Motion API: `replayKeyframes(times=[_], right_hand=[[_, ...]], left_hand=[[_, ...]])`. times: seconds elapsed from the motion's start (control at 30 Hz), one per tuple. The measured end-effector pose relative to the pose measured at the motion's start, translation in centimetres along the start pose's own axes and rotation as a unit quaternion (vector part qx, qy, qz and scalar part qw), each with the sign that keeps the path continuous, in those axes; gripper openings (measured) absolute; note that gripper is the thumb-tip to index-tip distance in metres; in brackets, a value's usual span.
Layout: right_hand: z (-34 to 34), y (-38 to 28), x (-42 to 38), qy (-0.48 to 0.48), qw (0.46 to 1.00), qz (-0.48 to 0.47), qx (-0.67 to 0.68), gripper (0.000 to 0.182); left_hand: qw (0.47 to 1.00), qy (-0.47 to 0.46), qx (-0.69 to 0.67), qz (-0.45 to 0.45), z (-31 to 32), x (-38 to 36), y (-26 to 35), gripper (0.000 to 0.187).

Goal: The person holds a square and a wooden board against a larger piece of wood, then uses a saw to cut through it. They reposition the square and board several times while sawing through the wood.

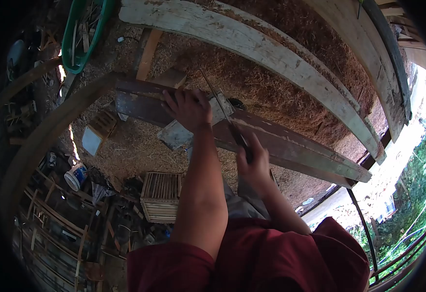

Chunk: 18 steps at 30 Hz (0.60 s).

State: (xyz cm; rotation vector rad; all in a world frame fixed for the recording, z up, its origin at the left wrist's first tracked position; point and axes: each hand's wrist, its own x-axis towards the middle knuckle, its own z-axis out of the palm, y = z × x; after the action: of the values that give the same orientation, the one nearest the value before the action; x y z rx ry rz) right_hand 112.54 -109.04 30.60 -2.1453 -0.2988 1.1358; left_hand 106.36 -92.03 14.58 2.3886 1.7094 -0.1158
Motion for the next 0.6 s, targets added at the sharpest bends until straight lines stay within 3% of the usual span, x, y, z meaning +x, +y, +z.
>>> replayKeyframes(times=[0.1, 0.2, 0.3, 0.4, 0.6], right_hand=[[1.2, -0.3, 2.6, -0.001, 1.0, -0.001, 0.021, 0.052], [-1.7, 0.8, -2.7, 0.008, 0.999, -0.017, 0.041, 0.053], [-2.2, 0.5, -2.5, 0.026, 0.998, -0.028, 0.046, 0.054], [0.8, 0.6, 2.4, 0.008, 0.999, -0.022, 0.024, 0.055], [-2.6, 0.3, -3.4, -0.015, 0.998, 0.024, 0.06, 0.052]], left_hand=[[1.0, 0.014, 0.004, 0.01, 0.0, -0.3, -0.1, 0.049], [1.0, 0.007, 0.012, 0.02, -0.1, -0.5, -0.3, 0.05], [0.999, 0.026, -0.007, 0.02, 0.5, -0.2, -0.3, 0.048], [0.999, 0.036, -0.015, 0.023, 0.7, -0.4, -0.4, 0.048], [1.0, 0.01, 0.011, 0.019, -0.1, -0.4, -0.1, 0.051]])
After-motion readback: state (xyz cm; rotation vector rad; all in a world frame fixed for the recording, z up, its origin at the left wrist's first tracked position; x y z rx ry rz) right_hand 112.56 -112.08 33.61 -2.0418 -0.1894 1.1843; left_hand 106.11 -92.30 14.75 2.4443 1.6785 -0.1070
